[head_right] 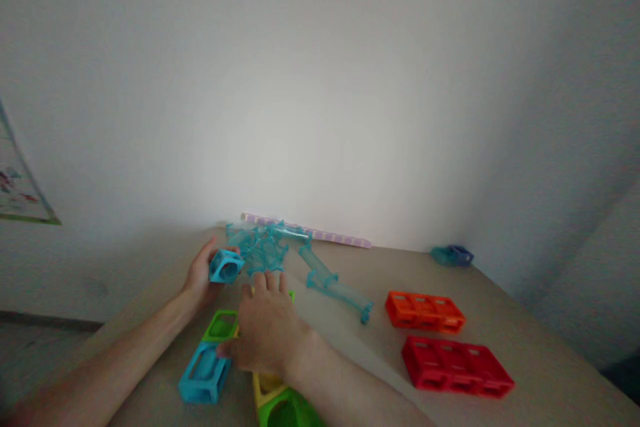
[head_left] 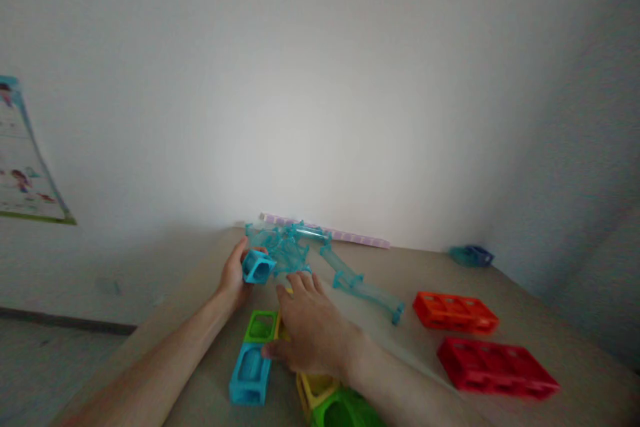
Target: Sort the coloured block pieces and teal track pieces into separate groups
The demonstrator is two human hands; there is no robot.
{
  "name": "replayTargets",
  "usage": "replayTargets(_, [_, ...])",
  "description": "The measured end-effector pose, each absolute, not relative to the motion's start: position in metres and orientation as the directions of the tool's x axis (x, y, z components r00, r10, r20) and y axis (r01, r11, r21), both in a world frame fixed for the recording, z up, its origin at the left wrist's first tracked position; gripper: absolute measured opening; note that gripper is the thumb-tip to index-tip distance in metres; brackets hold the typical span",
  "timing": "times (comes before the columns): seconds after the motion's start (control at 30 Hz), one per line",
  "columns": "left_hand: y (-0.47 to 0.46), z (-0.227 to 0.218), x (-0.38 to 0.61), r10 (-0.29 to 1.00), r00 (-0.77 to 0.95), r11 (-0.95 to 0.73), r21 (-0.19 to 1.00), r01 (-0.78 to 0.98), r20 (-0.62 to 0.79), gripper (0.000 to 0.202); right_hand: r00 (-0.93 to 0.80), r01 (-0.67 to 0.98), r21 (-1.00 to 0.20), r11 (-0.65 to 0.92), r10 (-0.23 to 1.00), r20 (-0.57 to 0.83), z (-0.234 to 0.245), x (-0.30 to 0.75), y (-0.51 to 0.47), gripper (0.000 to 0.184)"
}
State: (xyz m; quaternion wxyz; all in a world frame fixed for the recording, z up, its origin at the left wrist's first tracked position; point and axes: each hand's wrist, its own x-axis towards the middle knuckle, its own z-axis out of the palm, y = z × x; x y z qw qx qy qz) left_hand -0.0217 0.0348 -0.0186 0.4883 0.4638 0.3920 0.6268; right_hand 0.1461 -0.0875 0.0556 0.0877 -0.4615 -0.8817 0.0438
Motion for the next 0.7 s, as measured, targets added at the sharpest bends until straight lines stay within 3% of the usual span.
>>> replayTargets(0.07, [0.033,-0.012,-0.025,0.998,0.064,0.054,0.862,-0.504,-0.026,0.059,-0.636,0.751,-0.078,0.655,0.751,0.179,0.063,0.142,-0.097,0.055])
replayTargets(0.13, [0.027,-0.005,-0.029,0.953,0.287,0.267,0.731,-0.628,-0.101,0.059,-0.737,0.665,-0.019,0.746,0.661,0.141,0.064,0.137,-0.103,0.05])
replayTargets(0.23, [0.014,-0.001,-0.03,0.81,0.583,0.396,0.676,-0.621,0.061,0.048,-0.813,0.582,0.035,0.812,0.58,0.055,0.057,0.132,-0.105,0.045])
replayTargets(0.33, [0.004,-0.004,-0.029,0.566,0.796,0.442,0.735,-0.513,0.215,0.048,-0.821,0.571,0.042,0.82,0.568,0.058,0.048,0.13,-0.102,0.036])
replayTargets(0.43, [0.001,-0.008,-0.029,0.393,0.888,0.431,0.805,-0.409,0.24,0.052,-0.831,0.553,0.011,0.833,0.55,0.083,0.045,0.131,-0.099,0.029])
replayTargets(0.7, [0.007,-0.01,-0.035,0.393,0.905,0.463,0.815,-0.348,0.164,0.052,-0.799,0.541,-0.244,0.805,0.583,0.147,0.046,0.136,-0.085,0.018])
